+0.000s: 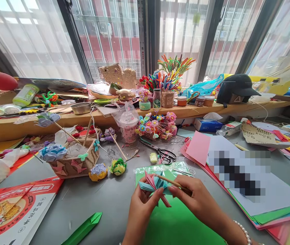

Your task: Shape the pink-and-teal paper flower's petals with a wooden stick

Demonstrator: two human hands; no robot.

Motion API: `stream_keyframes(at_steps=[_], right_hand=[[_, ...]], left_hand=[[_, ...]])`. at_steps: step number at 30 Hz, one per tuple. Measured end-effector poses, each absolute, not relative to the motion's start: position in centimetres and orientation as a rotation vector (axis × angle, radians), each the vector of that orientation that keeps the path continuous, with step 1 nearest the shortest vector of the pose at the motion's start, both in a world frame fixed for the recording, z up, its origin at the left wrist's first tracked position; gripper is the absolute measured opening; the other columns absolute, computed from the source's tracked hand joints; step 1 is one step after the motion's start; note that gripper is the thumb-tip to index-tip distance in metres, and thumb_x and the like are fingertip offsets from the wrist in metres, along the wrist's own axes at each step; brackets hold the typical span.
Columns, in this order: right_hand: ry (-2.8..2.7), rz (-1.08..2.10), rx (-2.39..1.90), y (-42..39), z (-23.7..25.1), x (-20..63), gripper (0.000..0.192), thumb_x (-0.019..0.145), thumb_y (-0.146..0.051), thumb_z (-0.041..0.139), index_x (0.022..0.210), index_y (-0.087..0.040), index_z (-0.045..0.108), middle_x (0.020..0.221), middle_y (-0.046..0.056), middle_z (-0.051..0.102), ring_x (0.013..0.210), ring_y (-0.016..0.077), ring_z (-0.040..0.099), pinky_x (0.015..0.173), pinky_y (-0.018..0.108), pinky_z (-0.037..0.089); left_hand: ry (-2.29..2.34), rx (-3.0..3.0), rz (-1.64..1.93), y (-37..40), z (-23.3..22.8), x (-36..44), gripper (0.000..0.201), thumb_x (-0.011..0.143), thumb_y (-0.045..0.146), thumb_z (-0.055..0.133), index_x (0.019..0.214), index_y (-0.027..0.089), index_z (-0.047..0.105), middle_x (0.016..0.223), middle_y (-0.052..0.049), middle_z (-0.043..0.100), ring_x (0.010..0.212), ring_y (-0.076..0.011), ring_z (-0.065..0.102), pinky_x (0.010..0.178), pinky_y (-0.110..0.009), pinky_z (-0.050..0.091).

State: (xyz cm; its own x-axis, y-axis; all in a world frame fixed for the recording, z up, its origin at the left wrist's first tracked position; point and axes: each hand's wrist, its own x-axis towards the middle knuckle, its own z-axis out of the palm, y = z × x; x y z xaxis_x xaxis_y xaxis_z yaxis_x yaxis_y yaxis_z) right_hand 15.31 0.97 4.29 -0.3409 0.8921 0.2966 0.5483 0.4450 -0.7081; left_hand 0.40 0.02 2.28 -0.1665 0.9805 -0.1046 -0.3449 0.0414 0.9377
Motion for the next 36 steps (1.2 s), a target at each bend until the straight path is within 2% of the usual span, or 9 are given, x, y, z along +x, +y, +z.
stream_keyframes(at_steps=[9,12,16,21,26,32,36], right_hand=[[-1.975,0.994,-1.131,1.74,4.59,15.64,0.04,0.087,-0.04,0.044,0.06,-0.015,0.059,0.056,-0.003,0.045,0.054,0.0102,0.04,0.05,0.021,0.028],[-1.947,0.932,-1.2,1.68,4.46,15.51,0.038,0.085,-0.04,0.047,0.057,-0.015,0.054,0.055,-0.004,0.04,0.052,0.01,0.037,0.048,0.021,0.026],[-1.883,0.857,-1.314,1.54,4.21,15.33,0.027,0.08,-0.038,0.055,0.065,-0.015,0.054,0.055,-0.005,0.036,0.051,0.0096,0.032,0.047,0.021,0.023],[-1.869,0.98,-1.272,1.77,4.26,15.6,0.03,0.079,-0.038,0.055,0.06,-0.015,0.053,0.055,-0.005,0.038,0.052,0.0094,0.032,0.047,0.021,0.023],[-1.871,1.187,-1.183,1.92,4.36,15.75,0.029,0.081,-0.037,0.053,0.064,-0.014,0.058,0.058,-0.003,0.045,0.055,0.0102,0.038,0.05,0.021,0.026],[-1.784,1.028,-1.376,1.62,4.26,15.4,0.024,0.075,-0.037,0.059,0.066,-0.014,0.057,0.057,-0.004,0.041,0.053,0.0097,0.034,0.048,0.022,0.024],[-1.763,1.071,-1.385,1.65,4.05,15.55,0.028,0.075,-0.039,0.057,0.065,-0.013,0.058,0.054,-0.004,0.037,0.052,0.0098,0.03,0.048,0.022,0.022]], left_hand=[[1.089,0.785,1.36,0.16,2.07,0.18,0.043,0.055,0.031,0.078,0.091,0.014,0.064,0.082,-0.006,0.073,0.082,-0.0234,0.066,0.069,-0.027,0.05],[1.1,0.813,1.377,0.2,1.98,0.09,0.041,0.054,0.03,0.078,0.089,0.015,0.063,0.082,-0.006,0.073,0.084,-0.0238,0.066,0.069,-0.026,0.05],[1.106,0.852,1.396,0.27,1.69,0.01,0.039,0.056,0.029,0.077,0.089,0.015,0.062,0.082,-0.005,0.072,0.081,-0.0212,0.066,0.069,-0.025,0.05],[1.089,0.882,1.41,0.33,1.59,-0.07,0.037,0.057,0.026,0.077,0.088,0.015,0.061,0.08,-0.004,0.071,0.08,-0.0207,0.065,0.067,-0.025,0.05],[1.053,0.831,1.37,0.43,1.78,-0.26,0.036,0.055,0.026,0.078,0.085,0.014,0.062,0.076,-0.004,0.071,0.076,-0.0196,0.066,0.065,-0.025,0.052],[1.081,0.854,1.365,0.4,1.78,-0.3,0.037,0.056,0.026,0.078,0.086,0.014,0.061,0.075,-0.004,0.072,0.075,-0.0188,0.066,0.065,-0.024,0.053],[1.081,0.883,1.368,0.34,1.74,-0.25,0.037,0.057,0.026,0.078,0.086,0.014,0.061,0.075,-0.003,0.072,0.073,-0.0181,0.066,0.063,-0.024,0.052]])
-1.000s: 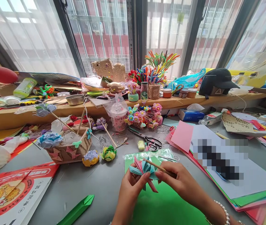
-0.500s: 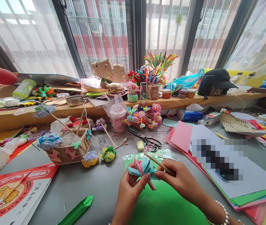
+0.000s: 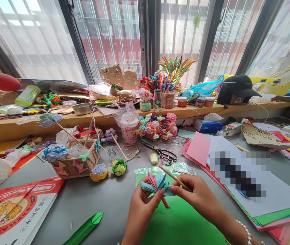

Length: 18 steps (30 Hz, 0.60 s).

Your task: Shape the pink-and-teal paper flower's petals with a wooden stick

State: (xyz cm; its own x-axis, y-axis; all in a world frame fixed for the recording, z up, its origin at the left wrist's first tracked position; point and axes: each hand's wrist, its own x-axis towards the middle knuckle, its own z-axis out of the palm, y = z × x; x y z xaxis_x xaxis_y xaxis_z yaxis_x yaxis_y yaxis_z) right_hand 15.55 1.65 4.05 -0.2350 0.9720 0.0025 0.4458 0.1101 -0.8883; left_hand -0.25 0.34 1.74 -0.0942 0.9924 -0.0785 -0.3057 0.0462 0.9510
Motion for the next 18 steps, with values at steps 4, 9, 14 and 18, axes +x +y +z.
stream_keyframes(at_steps=[4,9,14,18], right_hand=[[-1.7,1.244,-1.336,1.85,4.33,15.65,0.031,0.073,-0.043,0.057,0.062,-0.013,0.056,0.054,-0.005,0.036,0.053,0.01,0.03,0.049,0.023,0.022],[-1.584,1.423,-1.229,1.98,4.65,15.7,0.032,0.07,-0.043,0.062,0.06,-0.014,0.055,0.057,-0.003,0.045,0.057,0.0107,0.038,0.053,0.022,0.027],[-1.524,1.51,-1.164,2.01,4.47,16.03,0.031,0.072,-0.044,0.063,0.061,-0.014,0.058,0.052,-0.006,0.041,0.051,0.008,0.033,0.049,0.02,0.026],[-1.544,1.513,-1.154,2.13,4.65,16.03,0.033,0.073,-0.046,0.062,0.063,-0.014,0.06,0.051,-0.006,0.04,0.049,0.0075,0.031,0.047,0.02,0.025]], left_hand=[[1.082,0.883,1.362,0.37,1.65,-0.26,0.036,0.057,0.027,0.077,0.087,0.014,0.061,0.077,-0.004,0.072,0.076,-0.0192,0.066,0.066,-0.025,0.052],[1.082,0.838,1.342,0.33,1.73,-0.1,0.04,0.056,0.028,0.078,0.089,0.014,0.061,0.081,-0.005,0.072,0.082,-0.0226,0.066,0.068,-0.026,0.052],[1.078,0.822,1.356,0.06,2.03,0.24,0.043,0.054,0.03,0.078,0.091,0.014,0.062,0.085,-0.008,0.072,0.086,-0.0252,0.066,0.071,-0.028,0.051],[1.056,0.819,1.381,0.02,1.98,0.22,0.042,0.054,0.027,0.078,0.092,0.016,0.063,0.086,-0.007,0.072,0.086,-0.0249,0.065,0.072,-0.029,0.051]])
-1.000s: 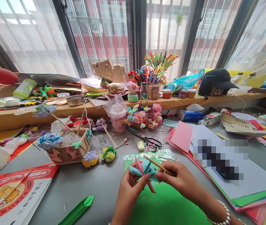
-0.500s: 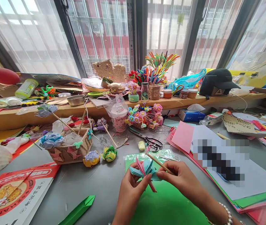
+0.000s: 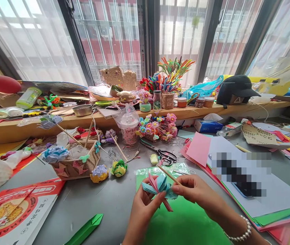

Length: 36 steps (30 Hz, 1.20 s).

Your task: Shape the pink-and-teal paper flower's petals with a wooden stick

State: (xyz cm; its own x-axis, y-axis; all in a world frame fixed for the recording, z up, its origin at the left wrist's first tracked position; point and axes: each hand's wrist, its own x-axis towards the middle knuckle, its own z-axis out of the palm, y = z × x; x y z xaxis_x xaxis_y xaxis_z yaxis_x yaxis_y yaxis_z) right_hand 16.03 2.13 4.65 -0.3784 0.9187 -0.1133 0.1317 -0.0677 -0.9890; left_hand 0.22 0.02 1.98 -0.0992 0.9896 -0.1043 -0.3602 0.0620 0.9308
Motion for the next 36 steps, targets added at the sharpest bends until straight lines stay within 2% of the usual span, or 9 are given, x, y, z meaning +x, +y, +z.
stream_keyframes(at_steps=[9,15,19,24,27,29,31,33,36], right_hand=[[-1.576,1.374,-1.183,2.0,4.9,15.4,0.04,0.07,-0.052,0.062,0.058,-0.014,0.059,0.056,-0.001,0.055,0.057,0.0124,0.048,0.057,0.023,0.036],[-1.594,1.321,-1.199,2.0,4.8,15.5,0.043,0.069,-0.055,0.06,0.055,-0.015,0.056,0.052,-0.004,0.046,0.053,0.0103,0.041,0.052,0.022,0.031],[-1.593,1.341,-1.23,1.7,4.7,15.4,0.039,0.066,-0.053,0.064,0.064,-0.015,0.057,0.051,-0.007,0.033,0.049,0.0083,0.028,0.046,0.021,0.02],[-1.607,1.3,-1.187,1.4,4.6,15.1,0.035,0.072,-0.049,0.06,0.067,-0.014,0.058,0.056,-0.005,0.04,0.052,0.0094,0.032,0.047,0.021,0.023],[-1.616,1.105,-1.291,1.6,4.4,15.3,0.033,0.074,-0.046,0.057,0.064,-0.015,0.057,0.053,-0.005,0.035,0.049,0.0094,0.031,0.044,0.021,0.023],[-1.652,0.868,-1.36,1.6,4.3,15.3,0.03,0.077,-0.042,0.055,0.063,-0.015,0.057,0.052,-0.005,0.036,0.047,0.0096,0.032,0.043,0.021,0.024],[-1.723,0.613,-1.37,1.5,4.1,15.3,0.025,0.079,-0.036,0.054,0.065,-0.016,0.059,0.051,-0.004,0.042,0.045,0.0101,0.036,0.041,0.021,0.026],[-1.804,0.391,-1.31,1.4,3.9,15.1,0.021,0.082,-0.029,0.053,0.066,-0.016,0.06,0.054,-0.002,0.05,0.045,0.011,0.043,0.041,0.022,0.031],[-1.865,0.085,-1.087,1.1,3.5,14.8,0.017,0.085,-0.02,0.048,0.074,-0.017,0.061,0.063,0.002,0.061,0.055,0.0133,0.057,0.048,0.022,0.042]], left_hand=[[0.865,0.769,1.387,0.3,1.0,-0.2,0.043,0.055,0.031,0.079,0.092,0.017,0.064,0.082,-0.006,0.071,0.077,-0.0218,0.065,0.068,-0.027,0.05],[0.85,0.693,1.453,0.4,0.5,0.0,0.044,0.055,0.03,0.079,0.095,0.018,0.063,0.087,-0.006,0.071,0.083,-0.023,0.065,0.073,-0.029,0.049],[0.86,0.668,1.476,0.5,0.8,0.1,0.048,0.055,0.031,0.079,0.098,0.019,0.061,0.087,-0.005,0.071,0.084,-0.0227,0.065,0.078,-0.03,0.048],[0.891,0.717,1.475,0.5,0.8,0.4,0.057,0.057,0.033,0.077,0.106,0.018,0.053,0.097,-0.009,0.068,0.094,-0.027,0.062,0.082,-0.034,0.046],[0.988,0.781,1.57,0.6,1.2,-0.2,0.066,0.057,0.039,0.075,0.113,0.02,0.046,0.112,-0.012,0.058,0.103,-0.0291,0.056,0.081,-0.035,0.045],[1.181,0.911,1.728,0.3,1.8,-0.9,0.06,0.061,0.04,0.072,0.113,0.022,0.047,0.115,-0.01,0.053,0.108,-0.027,0.05,0.082,-0.033,0.043],[1.537,1.191,1.968,-0.2,2.4,-1.4,0.045,0.059,0.028,0.075,0.101,0.025,0.057,0.104,-0.005,0.053,0.097,-0.0229,0.05,0.081,-0.03,0.039],[1.587,1.497,2.054,-0.9,2.6,-1.2,0.014,0.064,0.02,0.071,0.076,0.027,0.066,0.079,-0.001,0.056,0.077,-0.0193,0.052,0.077,-0.029,0.04],[1.373,1.596,1.813,-1.6,2.1,-0.1,0.015,0.069,0.016,0.066,0.075,0.029,0.068,0.062,0.002,0.065,0.051,-0.0149,0.052,0.058,-0.025,0.044]])
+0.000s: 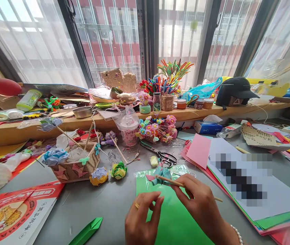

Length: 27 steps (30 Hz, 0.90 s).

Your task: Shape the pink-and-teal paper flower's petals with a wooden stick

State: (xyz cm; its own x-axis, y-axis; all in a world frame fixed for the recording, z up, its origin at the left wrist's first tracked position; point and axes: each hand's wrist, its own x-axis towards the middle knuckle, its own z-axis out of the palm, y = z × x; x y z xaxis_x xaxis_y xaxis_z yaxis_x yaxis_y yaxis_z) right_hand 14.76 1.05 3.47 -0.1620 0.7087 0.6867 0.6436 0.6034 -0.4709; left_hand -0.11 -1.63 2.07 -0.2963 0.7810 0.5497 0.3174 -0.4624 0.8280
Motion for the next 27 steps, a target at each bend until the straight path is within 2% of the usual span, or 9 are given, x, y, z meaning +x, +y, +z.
stream_keyframes(at_steps=[1,3,5,7,11,17,22,27], right_hand=[[-1.873,-0.03,-0.995,0.9,3.3,14.7,0.016,0.086,-0.017,0.047,0.079,-0.016,0.061,0.069,0.004,0.065,0.061,0.0144,0.061,0.054,0.022,0.046],[-1.91,-0.257,-0.845,0.6,3.0,14.7,0.014,0.086,-0.013,0.048,0.089,-0.014,0.061,0.077,0.007,0.068,0.071,0.0163,0.064,0.062,0.024,0.05],[-1.984,-0.422,-0.747,0.2,2.9,14.8,0.017,0.086,-0.011,0.048,0.096,-0.012,0.061,0.08,0.009,0.07,0.072,0.0173,0.066,0.063,0.026,0.051],[-2.066,-0.491,-0.682,-0.2,3.2,15.0,0.022,0.087,-0.011,0.043,0.101,-0.01,0.06,0.081,0.009,0.071,0.067,0.0168,0.066,0.058,0.026,0.051],[-2.142,-0.516,-0.644,-0.8,4.2,15.2,0.031,0.091,-0.01,0.031,0.101,-0.012,0.061,0.082,0.008,0.072,0.061,0.0145,0.065,0.053,0.025,0.05],[-2.131,-0.504,-0.632,-0.8,4.0,15.0,0.034,0.093,-0.01,0.027,0.1,-0.011,0.06,0.082,0.007,0.072,0.062,0.0141,0.065,0.056,0.025,0.049],[-2.027,-0.434,-0.691,-0.5,3.1,15.1,0.021,0.089,-0.011,0.043,0.096,-0.012,0.062,0.079,0.007,0.07,0.061,0.0148,0.063,0.057,0.025,0.048],[-1.983,-0.419,-0.701,-0.7,2.8,15.2,0.018,0.086,-0.012,0.05,0.097,-0.015,0.064,0.077,0.005,0.069,0.059,0.0141,0.062,0.055,0.024,0.048]], left_hand=[[1.37,1.526,1.763,-1.7,1.8,0.3,0.017,0.068,0.017,0.067,0.079,0.029,0.068,0.067,0.002,0.07,0.05,-0.0148,0.055,0.056,-0.025,0.045],[1.299,1.332,1.748,-1.8,1.3,0.8,0.021,0.068,0.022,0.069,0.087,0.029,0.066,0.078,0.0,0.073,0.062,-0.0188,0.064,0.062,-0.026,0.05],[1.262,1.232,1.767,-1.8,1.2,0.9,0.017,0.066,0.028,0.07,0.083,0.029,0.068,0.08,-0.001,0.073,0.071,-0.0213,0.067,0.066,-0.028,0.052],[1.281,1.235,1.777,-1.8,1.4,0.7,0.011,0.066,0.032,0.071,0.076,0.028,0.07,0.075,-0.001,0.072,0.068,-0.0204,0.067,0.065,-0.026,0.053],[1.278,1.277,1.753,-1.8,1.7,0.4,0.008,0.067,0.034,0.07,0.071,0.028,0.072,0.071,-0.002,0.072,0.068,-0.0203,0.065,0.067,-0.026,0.051],[1.255,1.332,1.865,-1.9,1.2,0.5,0.005,0.069,0.028,0.068,0.069,0.03,0.072,0.072,0.0,0.073,0.071,-0.0198,0.066,0.069,-0.025,0.05],[1.247,1.255,1.861,-2.0,1.1,0.3,0.007,0.068,0.035,0.068,0.065,0.03,0.072,0.072,-0.001,0.074,0.071,-0.0205,0.066,0.068,-0.026,0.05],[1.253,1.265,1.821,-2.2,1.5,0.3,0.01,0.068,0.038,0.068,0.063,0.029,0.071,0.071,-0.001,0.073,0.07,-0.0198,0.066,0.068,-0.026,0.05]])
